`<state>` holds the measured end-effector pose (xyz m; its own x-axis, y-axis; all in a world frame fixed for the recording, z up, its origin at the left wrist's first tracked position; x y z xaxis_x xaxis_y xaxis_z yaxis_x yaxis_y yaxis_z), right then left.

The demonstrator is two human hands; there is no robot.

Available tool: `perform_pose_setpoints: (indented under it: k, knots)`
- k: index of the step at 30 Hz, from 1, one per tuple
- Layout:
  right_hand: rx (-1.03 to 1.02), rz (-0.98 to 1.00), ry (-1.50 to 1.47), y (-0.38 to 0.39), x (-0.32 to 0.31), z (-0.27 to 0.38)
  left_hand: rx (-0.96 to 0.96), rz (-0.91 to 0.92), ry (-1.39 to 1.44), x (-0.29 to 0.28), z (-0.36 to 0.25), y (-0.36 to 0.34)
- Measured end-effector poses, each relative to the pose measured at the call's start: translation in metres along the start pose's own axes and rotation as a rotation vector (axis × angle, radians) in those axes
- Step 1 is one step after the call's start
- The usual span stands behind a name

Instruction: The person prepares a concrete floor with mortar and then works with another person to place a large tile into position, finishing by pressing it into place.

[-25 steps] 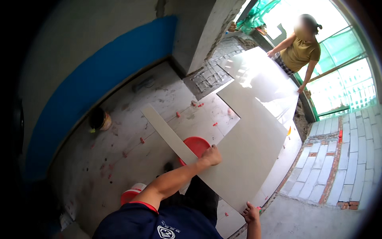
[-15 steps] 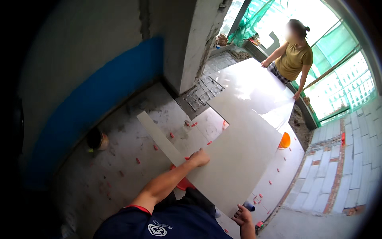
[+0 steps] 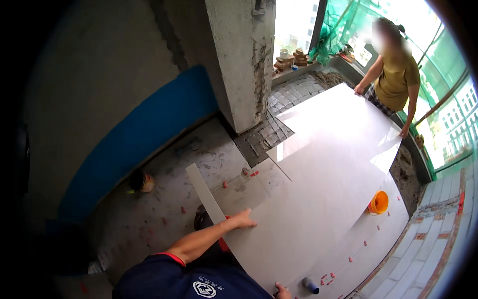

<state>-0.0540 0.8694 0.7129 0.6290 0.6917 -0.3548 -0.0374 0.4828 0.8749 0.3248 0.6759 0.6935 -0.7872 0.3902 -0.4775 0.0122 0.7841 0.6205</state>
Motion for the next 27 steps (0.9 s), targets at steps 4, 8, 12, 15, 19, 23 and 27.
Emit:
perform_pose_setpoints:
  k: [4, 8, 12, 15, 19, 23, 27]
  knots:
    - [0.031, -0.038, -0.362, -0.012, -0.024, 0.001, 0.028, -0.001, 0.009, 0.004, -0.018, -0.022]
    - [-0.097, -0.136, -0.007, -0.016, -0.059, 0.029, 0.089, -0.003, 0.019, 0.001, -0.032, -0.054]
    - [0.001, -0.119, 0.14, -0.029, -0.085, 0.051, 0.055, 0.014, -0.045, -0.011, -0.045, -0.095]
    - [0.15, -0.06, -0.083, -0.061, -0.097, 0.071, 0.045, 0.027, -0.008, -0.03, -0.055, -0.131]
    - [0.379, -0.158, -1.126, -0.096, -0.099, 0.119, 0.012, 0.061, -0.021, -0.066, -0.064, -0.185]
    - [0.445, -0.252, -1.278, -0.122, -0.113, 0.179, -0.037, 0.077, 0.052, -0.09, -0.075, -0.235]
    - [0.481, -0.329, -1.27, -0.146, -0.136, 0.214, -0.059, 0.133, 0.111, -0.106, -0.086, -0.268]
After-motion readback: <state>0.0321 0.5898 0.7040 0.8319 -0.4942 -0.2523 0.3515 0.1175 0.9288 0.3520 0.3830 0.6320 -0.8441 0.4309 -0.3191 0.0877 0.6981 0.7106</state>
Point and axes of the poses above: each hand's wrist, its own y-axis away from the middle knuckle, its own x-axis out of the palm, z = x × y, the point moved 4 cm from there along -y, towards the middle knuckle, and after that the axes turned 3 degrees about x, right-handed, at the moved point
